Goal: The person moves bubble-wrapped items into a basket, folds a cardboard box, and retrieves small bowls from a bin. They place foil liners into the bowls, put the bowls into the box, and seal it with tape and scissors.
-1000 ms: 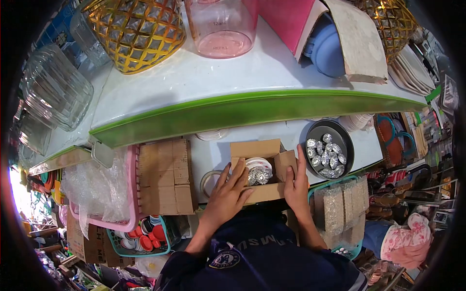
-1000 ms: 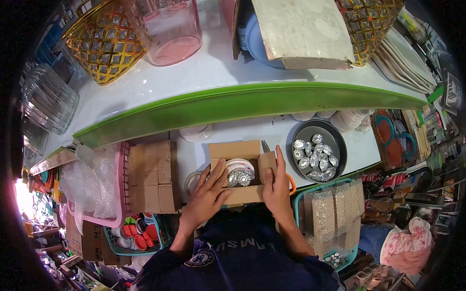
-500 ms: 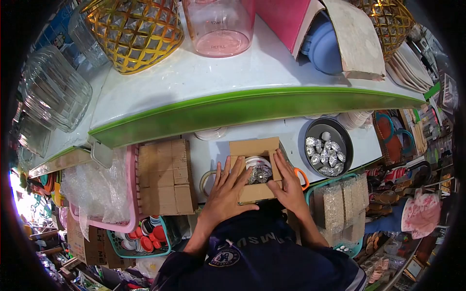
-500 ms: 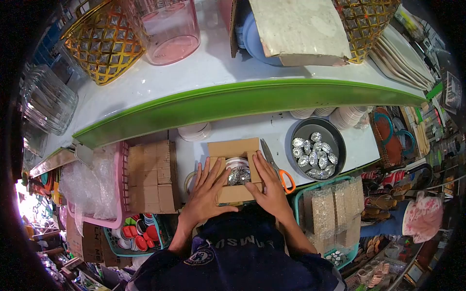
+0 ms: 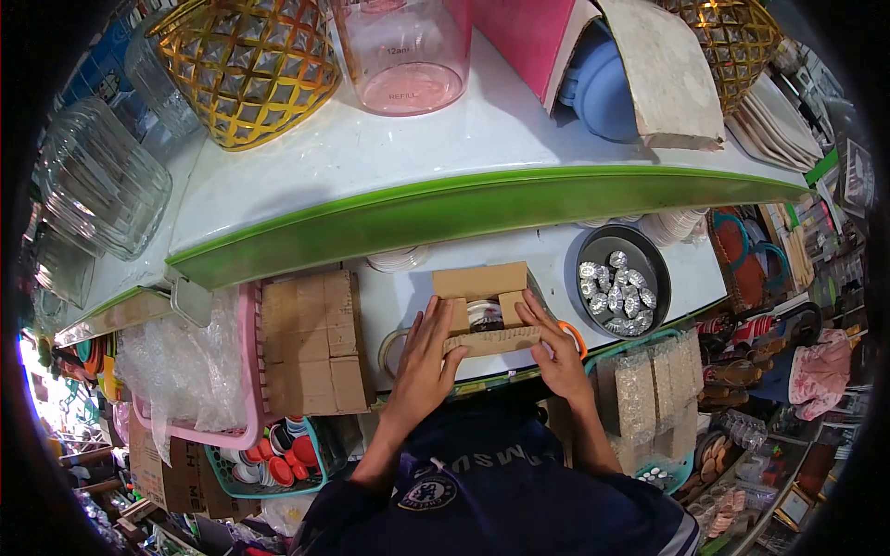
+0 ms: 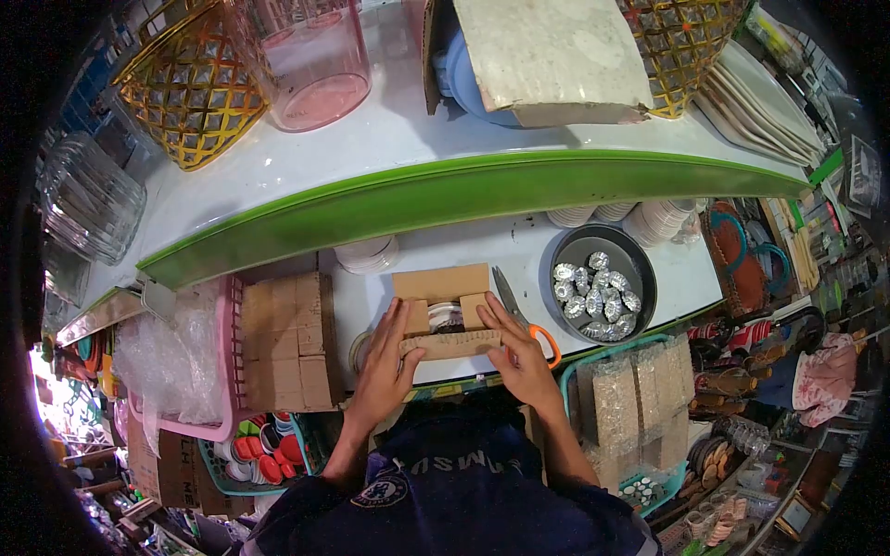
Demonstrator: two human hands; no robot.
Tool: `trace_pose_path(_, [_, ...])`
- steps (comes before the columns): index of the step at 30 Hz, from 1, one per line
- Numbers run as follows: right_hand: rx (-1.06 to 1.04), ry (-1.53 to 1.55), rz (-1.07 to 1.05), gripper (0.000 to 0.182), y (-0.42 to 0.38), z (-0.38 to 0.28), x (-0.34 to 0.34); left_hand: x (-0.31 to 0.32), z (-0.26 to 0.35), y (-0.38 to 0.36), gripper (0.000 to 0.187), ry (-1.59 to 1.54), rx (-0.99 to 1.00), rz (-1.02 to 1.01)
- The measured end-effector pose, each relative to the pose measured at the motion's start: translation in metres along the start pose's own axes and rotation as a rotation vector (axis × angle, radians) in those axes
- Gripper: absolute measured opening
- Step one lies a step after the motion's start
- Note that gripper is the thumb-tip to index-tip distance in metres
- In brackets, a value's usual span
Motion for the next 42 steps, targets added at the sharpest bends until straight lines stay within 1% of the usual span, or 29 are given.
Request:
trace_pose_path(1, [0.028, -0.012, 0.023, 0.041, 0.000, 0.003, -0.001, -0.004, -0.001, 0.000, 0.064, -0.059, -0.046, 0.056])
trace_pose_path(2, [0.027, -0.013, 0.025, 0.041, 0.001, 0.002, 0.000, -0.003, 0.000, 0.001, 0.064, -0.059, -0.044, 0.056])
trace_pose_path(4, [0.106, 0.078, 0.099, 0.025, 0.001, 0.007, -0.003, -0.010, -0.002, 0.002, 0.068, -0.196, -0.079, 0.147])
trace_pose_path(8, [0.063, 0.036, 0.112, 0.025, -0.002, 0.015, -0.005, -0.009, -0.005, 0.002, 0.071, -0.209, -0.018, 0.169])
trace_pose_path(10, [0.077, 0.082, 0.149, 0.023, -0.004, 0.019, -0.007, -0.011, -0.016, -0.001, 0.072, -0.343, -0.135, 0.230])
trace_pose_path(11, [0.079, 0.083, 0.149, 0.023, -0.005, 0.023, -0.007, -0.011, -0.017, -0.001, 0.072, -0.343, -0.136, 0.229])
trace_pose_path(13, [0.071, 0.063, 0.160, 0.023, -0.007, 0.029, -0.009, -0.011, -0.017, -0.001, 0.059, -0.273, -0.143, 0.204])
trace_pose_path(14, [0.071, 0.064, 0.157, 0.023, -0.008, 0.031, -0.008, -0.011, -0.017, -0.001, 0.059, -0.273, -0.146, 0.206])
trace_pose_path(16, [0.099, 0.150, 0.202, 0.023, -0.009, 0.037, -0.009, -0.013, -0.015, -0.001, 0.045, -0.242, -0.131, 0.221])
trace_pose_path(17, [0.098, 0.149, 0.202, 0.023, -0.010, 0.040, -0.008, -0.013, -0.014, -0.001, 0.045, -0.242, -0.130, 0.222])
trace_pose_path(19, [0.082, 0.278, 0.252, 0.026, -0.011, 0.046, -0.009, -0.013, -0.014, -0.002, 0.036, -0.186, -0.134, 0.258])
trace_pose_path(22, [0.086, 0.345, 0.274, 0.029, -0.011, 0.045, -0.008, -0.011, -0.015, -0.004, 0.036, -0.155, -0.104, 0.297])
trace_pose_path(26, [0.088, 0.330, 0.274, 0.030, -0.011, 0.043, -0.008, -0.011, -0.015, -0.005, 0.036, -0.159, -0.105, 0.309])
trace_pose_path(29, [0.112, 0.357, 0.276, 0.030, -0.011, 0.044, -0.008, -0.011, -0.015, -0.004, 0.037, -0.174, -0.110, 0.303])
trace_pose_path(31, [0.153, 0.392, 0.283, 0.035, -0.012, 0.048, -0.008, -0.012, -0.014, -0.004, 0.037, -0.173, -0.097, 0.308])
trace_pose_path(35, [0.141, 0.366, 0.290, 0.039, -0.010, 0.044, -0.007, -0.011, -0.015, -0.004, 0.036, -0.147, -0.084, 0.303])
trace_pose_path(38, [0.102, 0.380, 0.333, 0.042, -0.007, 0.031, -0.007, -0.009, -0.017, -0.005, 0.035, -0.177, -0.077, 0.308])
trace_pose_path(41, [0.131, 0.325, 0.363, 0.042, -0.006, 0.024, -0.008, -0.011, -0.013, -0.006, 0.034, -0.092, -0.037, 0.321])
trace_pose_path(42, [0.108, 0.211, 0.322, 0.042, -0.005, 0.020, -0.008, -0.011, -0.013, -0.006, 0.034, -0.087, -0.053, 0.310])
Point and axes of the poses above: each hand's wrist, its own y-axis towards the middle knuckle, its own x-axis out of the palm, z = x × y, the point moved 8 cm from there along y, towards the middle knuckle, and after that the axes turned 8 degrees about y, right-handed, at the moved point
